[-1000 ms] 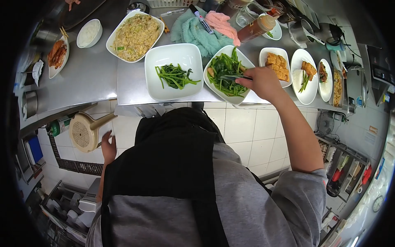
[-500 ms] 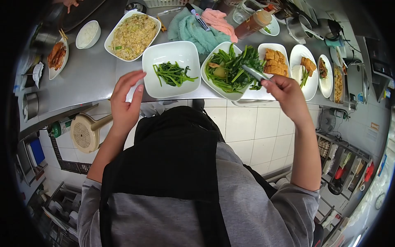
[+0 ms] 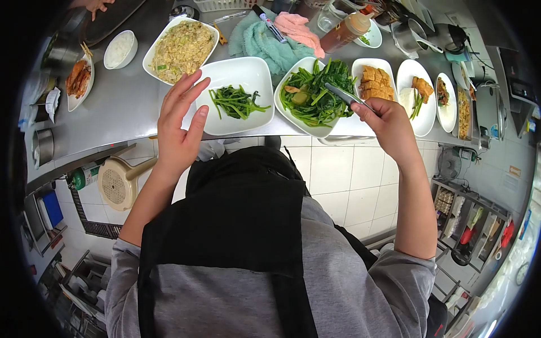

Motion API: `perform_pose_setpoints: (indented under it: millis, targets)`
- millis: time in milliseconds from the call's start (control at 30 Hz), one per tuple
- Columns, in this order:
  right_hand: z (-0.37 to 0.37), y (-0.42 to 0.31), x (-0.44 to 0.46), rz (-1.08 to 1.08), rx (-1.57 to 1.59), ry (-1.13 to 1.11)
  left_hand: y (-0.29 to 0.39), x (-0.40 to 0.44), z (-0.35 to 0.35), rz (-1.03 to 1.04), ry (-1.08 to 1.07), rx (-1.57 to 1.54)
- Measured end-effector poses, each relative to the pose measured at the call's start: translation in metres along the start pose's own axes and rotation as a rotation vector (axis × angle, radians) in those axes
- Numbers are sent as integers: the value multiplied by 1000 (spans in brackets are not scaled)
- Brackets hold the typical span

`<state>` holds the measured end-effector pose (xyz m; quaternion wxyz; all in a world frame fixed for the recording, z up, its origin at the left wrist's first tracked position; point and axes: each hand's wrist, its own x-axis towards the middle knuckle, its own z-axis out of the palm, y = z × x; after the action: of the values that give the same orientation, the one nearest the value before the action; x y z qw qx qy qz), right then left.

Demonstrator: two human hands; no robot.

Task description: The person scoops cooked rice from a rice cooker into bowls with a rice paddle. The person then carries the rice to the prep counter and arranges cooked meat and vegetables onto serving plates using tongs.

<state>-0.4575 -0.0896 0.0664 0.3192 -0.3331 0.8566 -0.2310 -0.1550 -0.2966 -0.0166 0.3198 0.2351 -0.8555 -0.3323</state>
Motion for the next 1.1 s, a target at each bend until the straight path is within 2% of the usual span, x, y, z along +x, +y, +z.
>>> perform_pose_setpoints:
  millis: [67, 233, 400, 567, 600, 633, 667, 733, 867, 1000, 1100]
  targets:
    - [1, 1, 1, -4, -7, -2, -6, -5, 1, -28, 13, 2]
    - [-9, -20, -4, -42, -48, 19, -24, -19, 9, -265, 49, -147]
    - [-13, -74, -9, -106, -152, 5, -35, -29, 13, -330, 74, -208]
    - [51, -118, 16, -586, -851, 74, -44, -37, 16, -387, 96, -264]
    - [72, -123, 24, -522, -995, 25, -45, -39, 17, -398, 91, -274]
    - [91, -122, 30, -666, -993, 43, -47, -41, 18, -409, 87, -282]
    - [112, -121, 40, -708, -1078, 33, -48, -43, 19, -410, 99, -281]
    - [145, -136, 46, -685, -1357, -95, -53, -49, 23, -443, 73, -360]
    - [151, -171, 39, -690, -1517, -158, -65, -60, 27, -414, 88, -398]
    - [130, -187, 19, -755, -1560, -93, -66, -60, 22, -430, 82, -429]
    - [115, -186, 5, -806, -1491, 72, -67, -61, 21, -441, 82, -444]
